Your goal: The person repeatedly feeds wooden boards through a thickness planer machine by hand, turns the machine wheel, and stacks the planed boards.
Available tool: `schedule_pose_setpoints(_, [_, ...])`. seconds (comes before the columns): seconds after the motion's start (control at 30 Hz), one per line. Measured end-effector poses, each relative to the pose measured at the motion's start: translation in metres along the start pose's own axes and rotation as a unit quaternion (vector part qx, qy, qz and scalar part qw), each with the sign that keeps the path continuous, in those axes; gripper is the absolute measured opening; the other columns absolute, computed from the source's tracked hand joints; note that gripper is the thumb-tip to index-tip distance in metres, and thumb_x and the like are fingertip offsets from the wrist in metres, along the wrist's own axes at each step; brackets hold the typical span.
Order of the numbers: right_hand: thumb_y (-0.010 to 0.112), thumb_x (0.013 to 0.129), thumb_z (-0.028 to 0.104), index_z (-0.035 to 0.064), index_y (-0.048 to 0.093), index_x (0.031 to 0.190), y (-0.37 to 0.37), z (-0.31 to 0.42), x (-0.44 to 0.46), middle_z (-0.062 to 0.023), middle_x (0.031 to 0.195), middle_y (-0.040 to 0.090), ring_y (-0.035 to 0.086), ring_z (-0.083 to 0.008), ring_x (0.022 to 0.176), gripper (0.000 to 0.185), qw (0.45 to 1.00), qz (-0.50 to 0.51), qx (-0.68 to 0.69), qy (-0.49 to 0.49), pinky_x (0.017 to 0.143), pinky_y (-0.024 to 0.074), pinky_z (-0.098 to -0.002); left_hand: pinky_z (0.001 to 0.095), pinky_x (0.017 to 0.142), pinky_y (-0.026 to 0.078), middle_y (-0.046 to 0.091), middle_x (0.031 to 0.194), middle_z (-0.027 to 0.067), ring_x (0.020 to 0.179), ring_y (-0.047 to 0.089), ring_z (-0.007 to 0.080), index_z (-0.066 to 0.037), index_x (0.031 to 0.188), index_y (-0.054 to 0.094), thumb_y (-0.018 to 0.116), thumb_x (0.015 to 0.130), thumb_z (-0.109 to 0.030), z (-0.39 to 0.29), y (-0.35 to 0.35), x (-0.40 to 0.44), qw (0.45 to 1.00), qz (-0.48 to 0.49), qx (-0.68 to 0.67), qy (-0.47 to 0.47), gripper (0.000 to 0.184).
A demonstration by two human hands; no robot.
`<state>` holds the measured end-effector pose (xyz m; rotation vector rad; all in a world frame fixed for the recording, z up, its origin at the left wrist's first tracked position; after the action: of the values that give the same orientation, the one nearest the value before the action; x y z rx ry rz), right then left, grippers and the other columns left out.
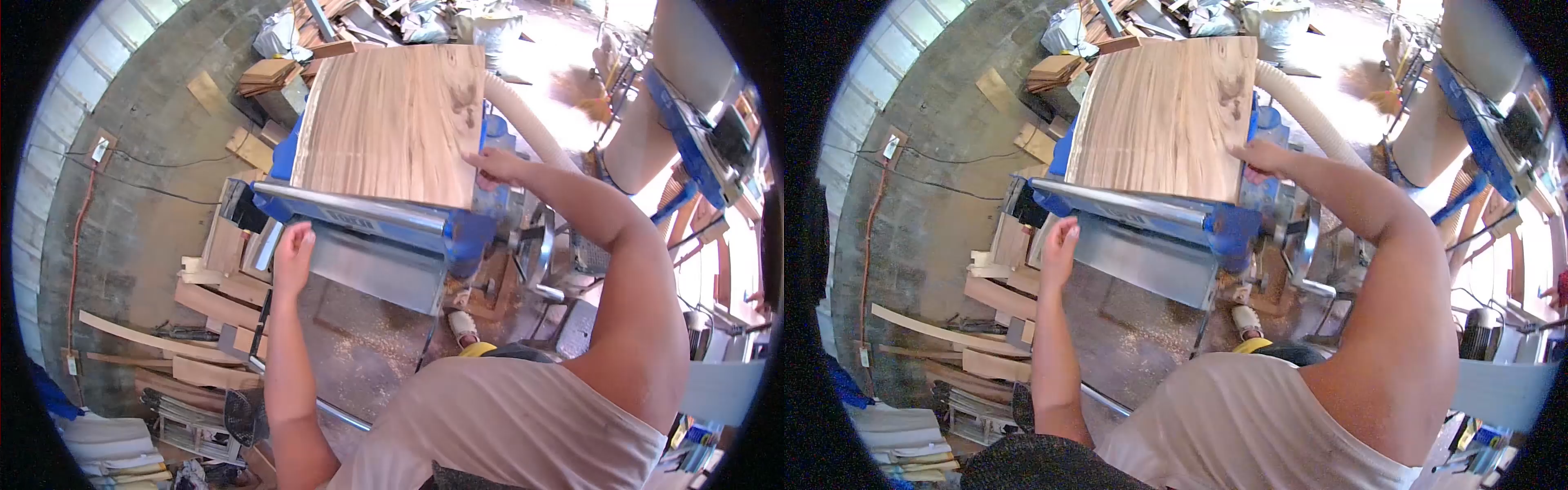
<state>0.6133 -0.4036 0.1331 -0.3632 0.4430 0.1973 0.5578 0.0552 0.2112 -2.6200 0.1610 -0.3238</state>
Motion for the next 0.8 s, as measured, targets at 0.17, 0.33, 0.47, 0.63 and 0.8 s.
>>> schedule_pose_setpoints(0.17, [0.057, 0.085, 0.058, -0.0001, 0.056, 0.095, 0.003, 0.007, -0.012, -0.0088, 0.075, 0.059, 0.058, -0.0185, 0.058, 0.059, 0.999, 0.008, 0.042, -0.001, 0.052, 0.0504, -0.0303, 0.0377, 0.094, 0.042, 0.058, 0.114, 0.0195, 0.106, 0.057, 0.0311, 0.002, 0.119, 0.053, 0.060, 0.088, -0.023, 0.013, 0.012, 0.120, 0.962, -0.073, 0.245, 0.098, 0.040])
schedule_pose_setpoints(0.33, [0.057, 0.086, 0.057, 0.0004, 0.056, 0.085, 0.007, -0.001, -0.010, -0.0073, 0.070, 0.058, 0.058, -0.0172, 0.058, 0.056, 0.996, -0.008, 0.084, -0.034, 0.054, 0.0499, -0.0305, 0.0416, 0.101, 0.037, 0.051, 0.126, 0.0285, 0.121, 0.047, 0.0390, 0.004, 0.126, 0.048, 0.058, 0.086, -0.037, 0.055, 0.014, 0.197, 0.932, -0.069, 0.343, -0.101, 0.058])
schedule_pose_setpoints(0.47, [0.058, 0.087, 0.052, 0.0003, 0.056, 0.080, 0.004, 0.002, -0.016, -0.0066, 0.066, 0.057, 0.057, -0.0153, 0.057, 0.052, 0.991, -0.035, 0.122, -0.048, 0.052, 0.0481, -0.0291, 0.0438, 0.102, 0.037, 0.046, 0.130, 0.0308, 0.122, 0.046, 0.0407, 0.004, 0.126, 0.050, 0.045, 0.087, -0.056, 0.085, 0.020, 0.226, 0.856, 0.035, 0.421, -0.299, 0.072])
schedule_pose_setpoints(0.63, [0.060, 0.087, 0.048, 0.0006, 0.056, 0.082, 0.002, 0.000, -0.014, -0.0052, 0.064, 0.056, 0.055, -0.0142, 0.054, 0.048, 0.986, -0.052, 0.141, -0.067, 0.050, 0.0456, -0.0281, 0.0440, 0.100, 0.038, 0.050, 0.123, 0.0331, 0.119, 0.048, 0.0409, 0.007, 0.117, 0.057, 0.045, 0.085, -0.060, 0.111, 0.017, 0.238, 0.883, -0.056, 0.350, -0.307, 0.075])
schedule_pose_setpoints(0.8, [0.061, 0.086, 0.046, 0.0019, 0.058, 0.087, -0.004, -0.003, -0.009, -0.0048, 0.066, 0.056, 0.054, -0.0126, 0.054, 0.044, 0.982, -0.054, 0.181, -0.031, 0.049, 0.0429, -0.0267, 0.0470, 0.085, 0.045, 0.062, 0.096, 0.0330, 0.098, 0.060, 0.0432, 0.010, 0.093, 0.065, 0.054, 0.082, -0.054, 0.108, 0.009, 0.232, 0.916, -0.070, 0.329, -0.219, 0.065])
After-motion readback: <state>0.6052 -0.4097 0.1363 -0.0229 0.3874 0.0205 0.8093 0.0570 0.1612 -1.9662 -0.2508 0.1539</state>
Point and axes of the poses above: each hand's wrist, its own x-axis towards the middle knuckle, its own y-axis out of the palm, z = x × y, the point moved 4 cm from there along x, towards the middle knuckle
